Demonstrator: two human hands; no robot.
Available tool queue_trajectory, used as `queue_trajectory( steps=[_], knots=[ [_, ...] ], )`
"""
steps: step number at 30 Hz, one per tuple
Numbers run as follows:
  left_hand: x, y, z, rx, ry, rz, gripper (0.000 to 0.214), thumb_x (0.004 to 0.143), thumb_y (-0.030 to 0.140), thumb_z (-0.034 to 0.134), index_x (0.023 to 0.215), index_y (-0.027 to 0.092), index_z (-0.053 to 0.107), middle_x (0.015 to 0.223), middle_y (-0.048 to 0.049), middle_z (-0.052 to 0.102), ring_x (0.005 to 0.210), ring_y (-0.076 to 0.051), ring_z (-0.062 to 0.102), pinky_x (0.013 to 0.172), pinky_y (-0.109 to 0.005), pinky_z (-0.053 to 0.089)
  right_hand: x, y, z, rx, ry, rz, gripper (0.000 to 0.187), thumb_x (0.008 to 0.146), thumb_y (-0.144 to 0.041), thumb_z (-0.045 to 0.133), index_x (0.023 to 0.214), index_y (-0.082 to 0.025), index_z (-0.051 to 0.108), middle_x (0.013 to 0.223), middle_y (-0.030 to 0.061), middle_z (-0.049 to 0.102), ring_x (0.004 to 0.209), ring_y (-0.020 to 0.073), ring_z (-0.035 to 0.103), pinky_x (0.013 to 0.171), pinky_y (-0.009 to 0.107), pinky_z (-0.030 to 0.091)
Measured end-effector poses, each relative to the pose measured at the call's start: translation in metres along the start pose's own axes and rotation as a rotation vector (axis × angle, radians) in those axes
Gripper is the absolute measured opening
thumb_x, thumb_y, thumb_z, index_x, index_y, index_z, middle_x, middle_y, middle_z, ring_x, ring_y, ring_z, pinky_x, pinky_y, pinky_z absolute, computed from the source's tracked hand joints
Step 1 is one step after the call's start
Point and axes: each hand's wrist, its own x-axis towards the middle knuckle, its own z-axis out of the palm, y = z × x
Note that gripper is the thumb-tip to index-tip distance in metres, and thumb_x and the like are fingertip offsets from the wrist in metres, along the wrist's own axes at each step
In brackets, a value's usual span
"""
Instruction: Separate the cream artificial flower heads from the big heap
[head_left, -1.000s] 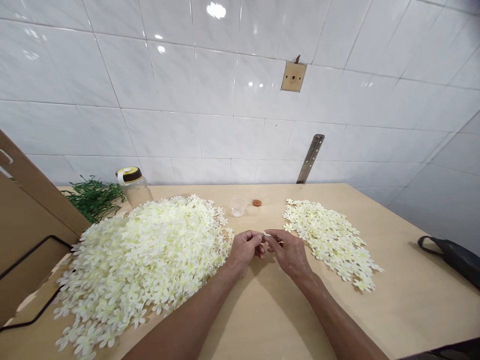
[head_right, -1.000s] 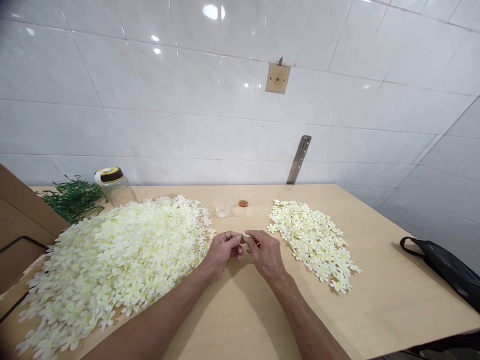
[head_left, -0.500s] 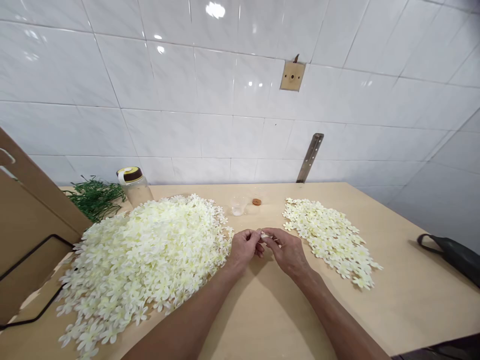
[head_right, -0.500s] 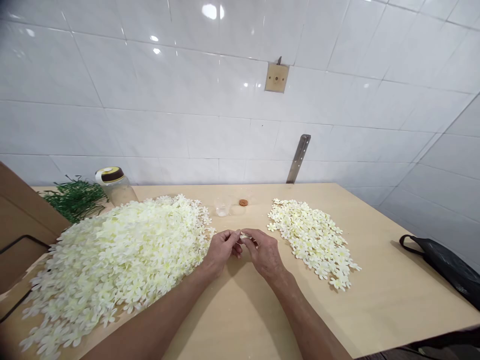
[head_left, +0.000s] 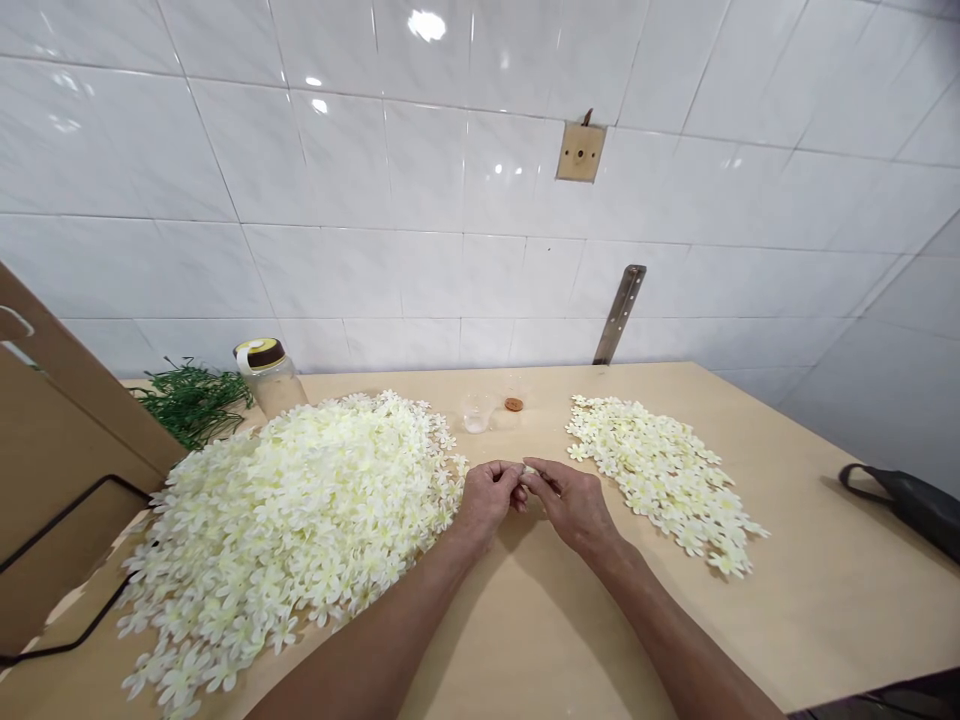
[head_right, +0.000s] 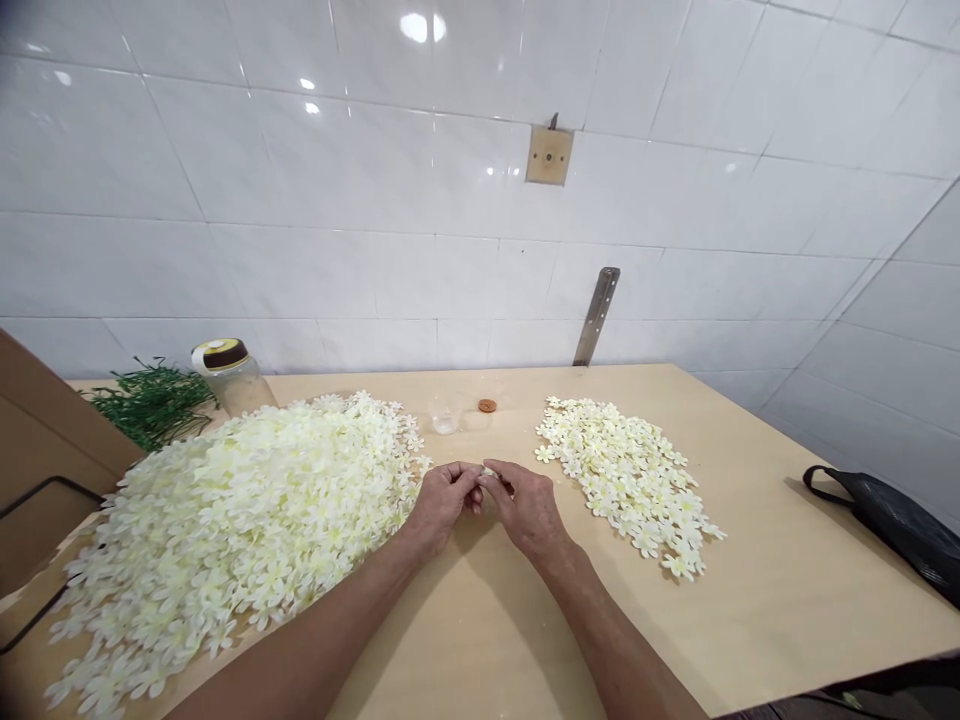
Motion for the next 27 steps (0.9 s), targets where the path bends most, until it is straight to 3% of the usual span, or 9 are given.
queue_trajectory(
  steps=[4,9,14,17,22,24,27],
  knots=[
    [-0.001,-0.002,0.002,0.019,-0.025,0.002,0.026,0.076,0.037,0.068,0.073,0.012,0.066,0.052,0.0005,0.057,0.042,-0.008,0.050,0.046,-0.022,0.043,0.001,0.001,-0.002,0.072,0.010,0.117,0.027,0.088,-0.044,0.061,0.096,-0.022,0.075,0.080,0.0040,0.076,0.071,0.0200,0.071,0.064,0.029,0.056],
    [-0.002,-0.003,0.004,-0.001,-0.005,-0.015,0.026,0.074,0.034,0.070,0.088,0.012,0.067,0.055,0.0009,0.060,0.041,-0.010,0.053,0.045,-0.023,0.046,0.004,0.001,-0.012,0.084,0.069,0.143,0.024,0.086,-0.043,0.061,0.086,-0.020,0.071,0.067,0.0022,0.071,0.059,0.0183,0.068,0.058,0.028,0.054],
    [-0.001,-0.005,0.004,0.020,0.009,0.001,0.024,0.075,0.037,0.070,0.080,0.013,0.064,0.055,-0.0002,0.060,0.041,-0.011,0.054,0.044,-0.024,0.046,0.001,-0.001,-0.014,0.043,0.047,0.129,0.023,0.088,-0.040,0.059,0.080,-0.021,0.069,0.054,-0.0016,0.063,0.048,0.0152,0.062,0.054,0.025,0.050],
    [-0.001,-0.004,0.003,-0.003,0.017,-0.006,0.028,0.075,0.040,0.071,0.078,0.013,0.064,0.059,-0.0015,0.062,0.043,-0.011,0.055,0.044,-0.024,0.046,0.001,-0.001,-0.010,0.072,0.012,0.081,0.023,0.091,-0.037,0.055,0.084,-0.022,0.070,0.060,0.0000,0.067,0.056,0.0161,0.066,0.058,0.026,0.052],
    [-0.002,0.001,0.002,-0.074,-0.019,-0.025,0.036,0.076,0.048,0.070,0.075,0.013,0.063,0.057,-0.0015,0.061,0.045,-0.011,0.055,0.046,-0.023,0.046,0.003,-0.002,-0.006,0.056,-0.008,-0.108,0.019,0.090,-0.033,0.057,0.088,-0.022,0.073,0.096,0.0078,0.073,0.087,0.0203,0.069,0.074,0.031,0.056],
    [-0.003,0.002,0.001,-0.093,-0.038,-0.041,0.039,0.075,0.051,0.070,0.075,0.013,0.062,0.056,-0.0017,0.061,0.045,-0.011,0.055,0.047,-0.023,0.045,0.003,-0.001,-0.006,0.045,0.007,-0.077,0.018,0.088,-0.034,0.061,0.095,-0.023,0.072,0.095,0.0070,0.073,0.081,0.0194,0.068,0.071,0.030,0.057],
    [-0.002,0.002,0.000,-0.098,-0.071,-0.057,0.041,0.075,0.053,0.071,0.072,0.013,0.061,0.056,-0.0027,0.062,0.045,-0.011,0.055,0.048,-0.023,0.045,0.002,0.002,-0.007,0.016,0.052,0.019,0.022,0.082,-0.037,0.068,0.097,-0.022,0.070,0.077,0.0026,0.071,0.064,0.0170,0.065,0.060,0.028,0.055]
  ],
)
